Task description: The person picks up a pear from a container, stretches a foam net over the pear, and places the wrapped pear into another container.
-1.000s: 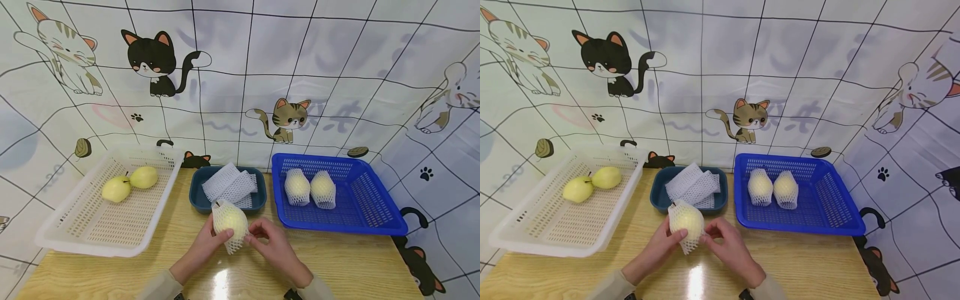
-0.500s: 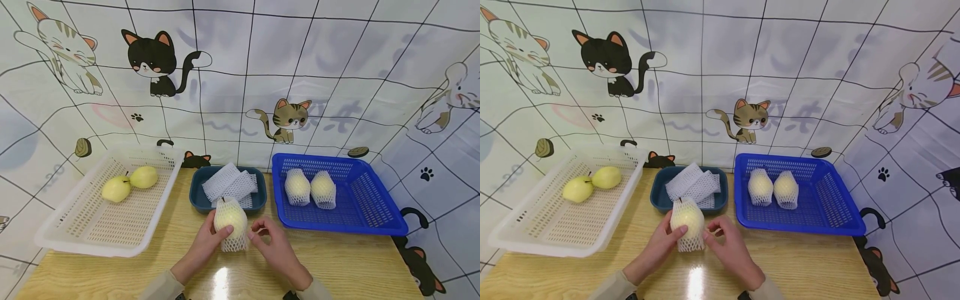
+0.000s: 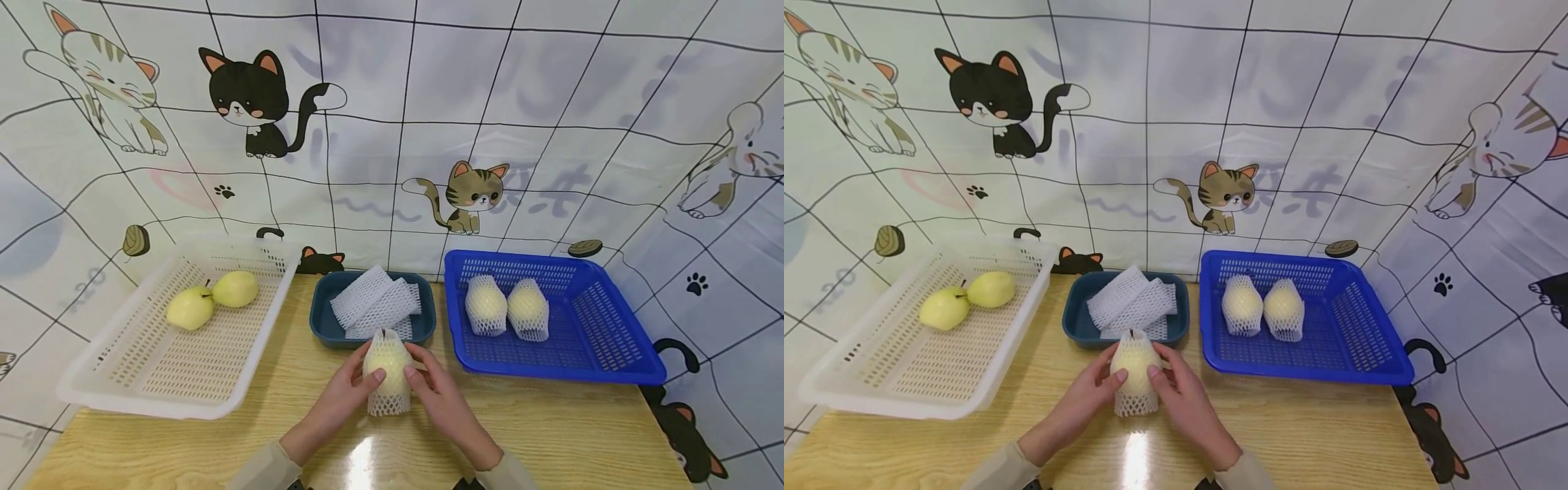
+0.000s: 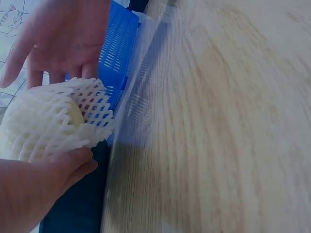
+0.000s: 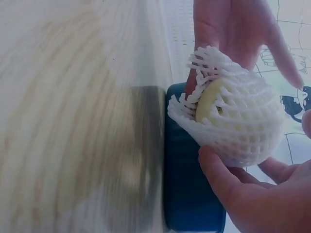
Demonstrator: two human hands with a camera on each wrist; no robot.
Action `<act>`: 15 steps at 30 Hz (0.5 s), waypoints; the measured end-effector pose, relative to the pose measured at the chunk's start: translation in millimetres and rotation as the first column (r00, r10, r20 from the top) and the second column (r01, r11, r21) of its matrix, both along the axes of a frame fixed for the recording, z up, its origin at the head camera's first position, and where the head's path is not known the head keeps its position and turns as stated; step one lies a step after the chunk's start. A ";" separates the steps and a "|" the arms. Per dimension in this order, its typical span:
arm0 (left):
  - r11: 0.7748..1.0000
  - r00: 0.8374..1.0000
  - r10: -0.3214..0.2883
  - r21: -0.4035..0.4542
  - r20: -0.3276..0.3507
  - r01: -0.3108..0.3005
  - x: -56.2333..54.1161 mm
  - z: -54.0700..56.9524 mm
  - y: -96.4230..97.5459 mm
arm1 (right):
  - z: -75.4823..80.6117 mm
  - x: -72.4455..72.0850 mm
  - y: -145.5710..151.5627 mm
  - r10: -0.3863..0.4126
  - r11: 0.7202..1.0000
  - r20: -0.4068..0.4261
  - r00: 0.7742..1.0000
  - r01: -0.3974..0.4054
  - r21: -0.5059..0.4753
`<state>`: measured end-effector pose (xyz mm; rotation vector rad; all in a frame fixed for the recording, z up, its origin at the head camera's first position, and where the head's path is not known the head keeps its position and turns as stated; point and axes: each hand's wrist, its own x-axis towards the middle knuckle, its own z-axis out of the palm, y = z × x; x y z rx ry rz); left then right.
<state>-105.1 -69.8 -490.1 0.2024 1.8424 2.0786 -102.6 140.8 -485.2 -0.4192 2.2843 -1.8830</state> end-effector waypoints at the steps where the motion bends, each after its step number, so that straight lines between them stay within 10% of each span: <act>1: 1.000 1.000 -0.019 0.022 0.004 0.019 0.5 0.4 -0.8 | -0.1 0.0 -0.4 -0.001 1.000 0.023 1.000 0.001 -0.002; 15: 0.974 0.994 -0.111 0.201 0.008 0.107 5.0 8.4 -7.2 | -4.6 -3.3 -6.3 -0.134 0.990 0.128 0.983 0.129 0.048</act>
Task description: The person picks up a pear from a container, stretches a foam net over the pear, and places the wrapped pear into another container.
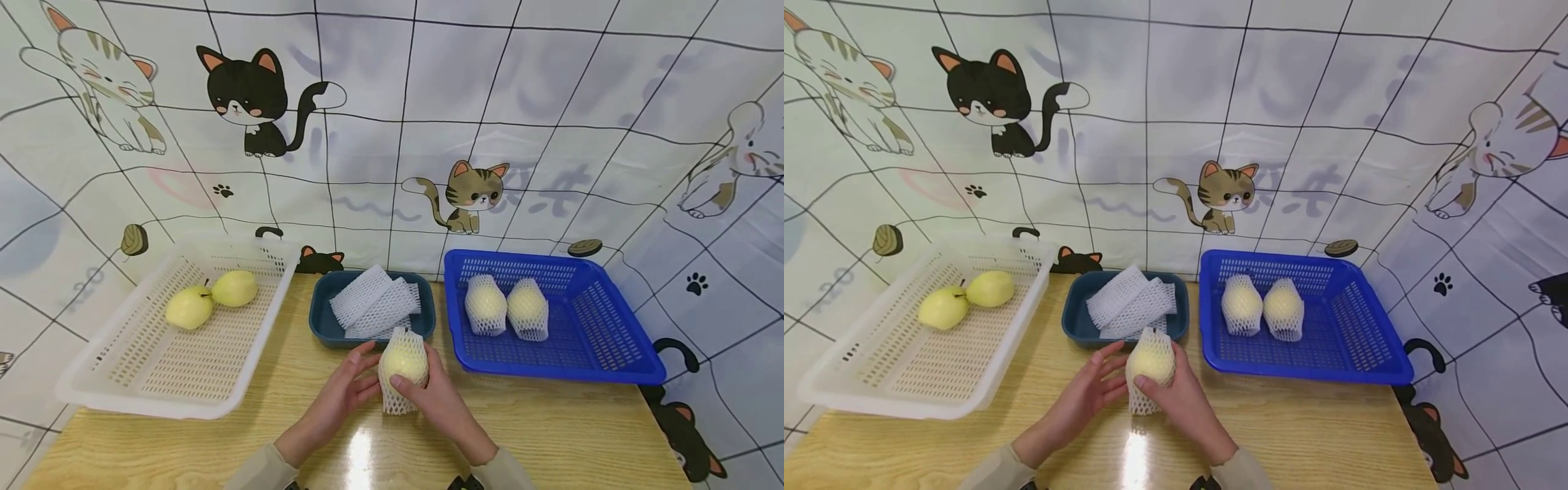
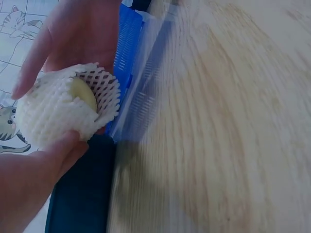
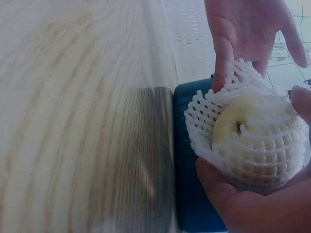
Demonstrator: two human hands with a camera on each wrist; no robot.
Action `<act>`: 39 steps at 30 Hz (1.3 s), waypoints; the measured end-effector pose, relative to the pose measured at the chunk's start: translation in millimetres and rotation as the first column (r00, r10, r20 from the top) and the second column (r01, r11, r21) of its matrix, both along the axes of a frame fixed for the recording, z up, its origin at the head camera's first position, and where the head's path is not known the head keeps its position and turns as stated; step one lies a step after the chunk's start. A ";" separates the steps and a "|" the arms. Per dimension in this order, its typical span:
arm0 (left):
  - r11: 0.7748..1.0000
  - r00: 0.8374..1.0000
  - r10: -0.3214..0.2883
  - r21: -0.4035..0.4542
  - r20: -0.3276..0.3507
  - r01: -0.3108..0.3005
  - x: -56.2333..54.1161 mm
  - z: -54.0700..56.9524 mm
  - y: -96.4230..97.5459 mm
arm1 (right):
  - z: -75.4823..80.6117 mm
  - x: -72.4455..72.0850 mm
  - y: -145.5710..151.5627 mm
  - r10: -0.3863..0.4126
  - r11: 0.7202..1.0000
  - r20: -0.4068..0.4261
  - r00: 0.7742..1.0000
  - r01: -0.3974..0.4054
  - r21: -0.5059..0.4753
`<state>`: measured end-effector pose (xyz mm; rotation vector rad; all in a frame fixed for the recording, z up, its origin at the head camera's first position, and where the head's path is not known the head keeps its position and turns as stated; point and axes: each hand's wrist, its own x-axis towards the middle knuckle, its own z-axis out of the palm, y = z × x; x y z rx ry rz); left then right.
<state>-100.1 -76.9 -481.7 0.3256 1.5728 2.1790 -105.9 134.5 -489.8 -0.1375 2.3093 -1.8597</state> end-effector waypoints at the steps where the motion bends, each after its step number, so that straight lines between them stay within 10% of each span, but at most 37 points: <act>1: 1.000 1.000 0.004 0.001 0.000 -0.004 0.0 0.0 -0.4 | 0.1 0.1 0.1 -0.002 1.000 -0.002 1.000 0.002 0.003; 12: 1.000 1.000 -0.004 -0.019 -0.026 0.004 -5.2 -2.4 -2.3 | 8.1 1.1 7.8 -0.045 0.999 0.015 0.999 0.045 0.019; 26: 0.972 0.954 0.080 -0.190 -0.289 -0.139 -14.8 -5.9 3.2 | 58.2 18.4 38.8 -0.072 0.979 -0.079 0.994 0.055 -0.194; 29: 0.940 0.909 0.059 -0.283 -0.412 -0.189 -16.2 -4.6 9.0 | 67.3 19.1 48.9 -0.087 0.977 -0.108 0.990 0.063 -0.202; 34: 0.860 0.767 -0.083 -0.435 -0.636 -0.268 -17.6 0.8 23.1 | 75.6 18.1 70.3 -0.118 0.981 -0.150 0.982 0.092 -0.170; 39: 0.746 0.627 -0.336 -0.605 -0.703 -0.279 -18.0 6.6 38.9 | 80.3 15.1 86.9 -0.161 0.982 -0.182 0.970 0.139 -0.128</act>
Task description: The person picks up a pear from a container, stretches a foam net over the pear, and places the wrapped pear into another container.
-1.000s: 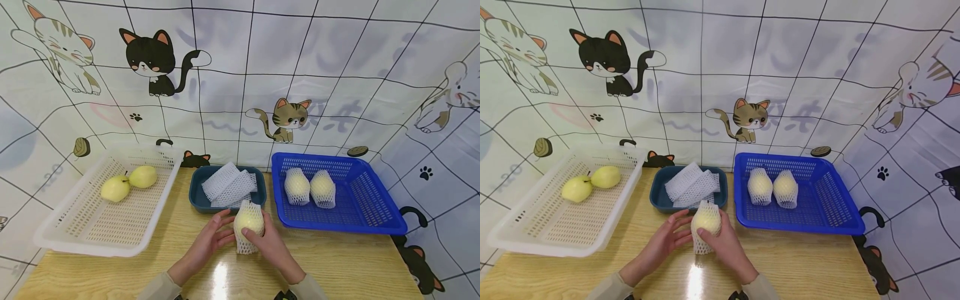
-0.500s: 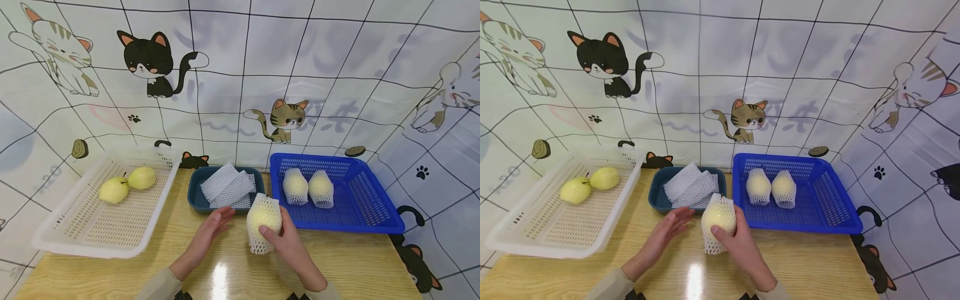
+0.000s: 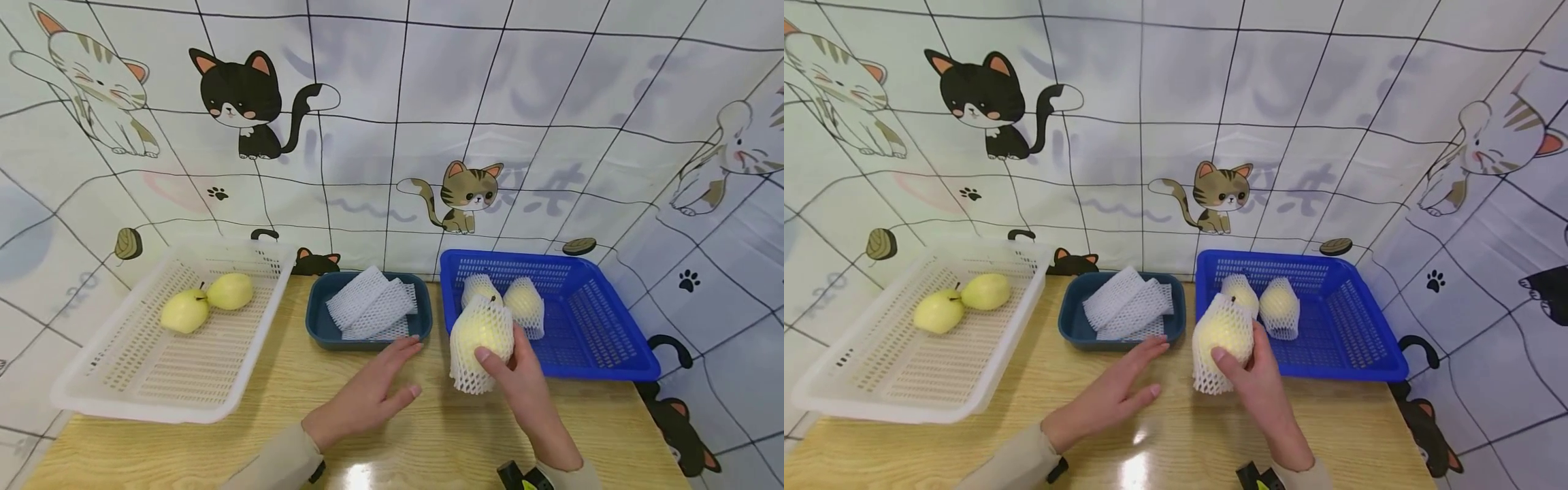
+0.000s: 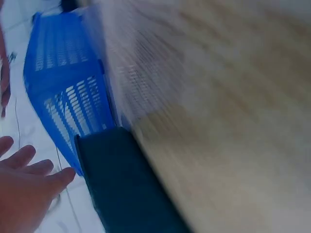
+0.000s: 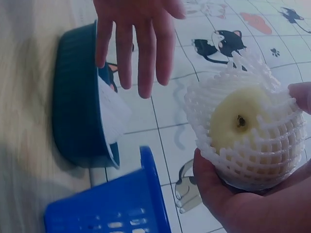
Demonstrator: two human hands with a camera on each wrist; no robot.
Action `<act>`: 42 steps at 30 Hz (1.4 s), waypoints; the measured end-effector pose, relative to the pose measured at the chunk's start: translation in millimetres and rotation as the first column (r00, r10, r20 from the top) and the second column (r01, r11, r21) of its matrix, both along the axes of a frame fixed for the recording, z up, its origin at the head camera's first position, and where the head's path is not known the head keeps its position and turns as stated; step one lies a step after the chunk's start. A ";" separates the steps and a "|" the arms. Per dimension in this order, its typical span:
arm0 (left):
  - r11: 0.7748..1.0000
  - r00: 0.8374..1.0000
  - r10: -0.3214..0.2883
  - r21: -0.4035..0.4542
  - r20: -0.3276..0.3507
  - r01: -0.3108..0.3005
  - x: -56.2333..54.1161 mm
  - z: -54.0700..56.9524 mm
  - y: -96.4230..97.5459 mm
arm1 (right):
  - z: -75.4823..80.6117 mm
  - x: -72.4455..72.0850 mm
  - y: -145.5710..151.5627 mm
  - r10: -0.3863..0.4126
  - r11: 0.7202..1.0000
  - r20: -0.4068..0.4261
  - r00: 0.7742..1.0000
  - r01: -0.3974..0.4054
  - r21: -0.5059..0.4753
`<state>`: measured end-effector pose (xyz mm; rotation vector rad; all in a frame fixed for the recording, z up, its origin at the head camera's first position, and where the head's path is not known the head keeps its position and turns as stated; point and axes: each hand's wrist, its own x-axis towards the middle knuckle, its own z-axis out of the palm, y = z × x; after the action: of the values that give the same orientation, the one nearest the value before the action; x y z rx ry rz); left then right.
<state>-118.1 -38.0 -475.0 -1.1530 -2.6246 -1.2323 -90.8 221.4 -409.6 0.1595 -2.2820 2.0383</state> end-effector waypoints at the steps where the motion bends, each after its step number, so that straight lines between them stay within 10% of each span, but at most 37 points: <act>1: 0.998 0.999 -0.021 -0.058 -0.041 0.019 -0.1 0.5 3.0 | 0.9 -0.7 2.4 -0.008 1.000 -0.002 1.000 0.008 0.010; 8: 0.941 0.957 -0.121 -0.337 -0.264 0.026 -4.7 0.9 25.1 | 5.1 -5.8 17.9 -0.049 0.996 -0.008 0.999 0.049 0.081; 19: 0.876 0.919 -0.134 -0.477 -0.370 -0.064 -9.0 -8.8 36.5 | 19.8 -33.0 57.2 -0.109 0.962 0.042 0.993 0.095 0.257; 42: 0.873 0.920 -0.096 -0.476 -0.379 -0.105 -9.9 -4.7 37.8 | 55.8 -128.6 145.1 -0.034 0.749 0.216 0.976 -0.119 0.651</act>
<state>-128.0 -0.2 -479.7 -1.2799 -2.6664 -0.2638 -219.4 366.5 -353.8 0.0243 -3.0731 1.1945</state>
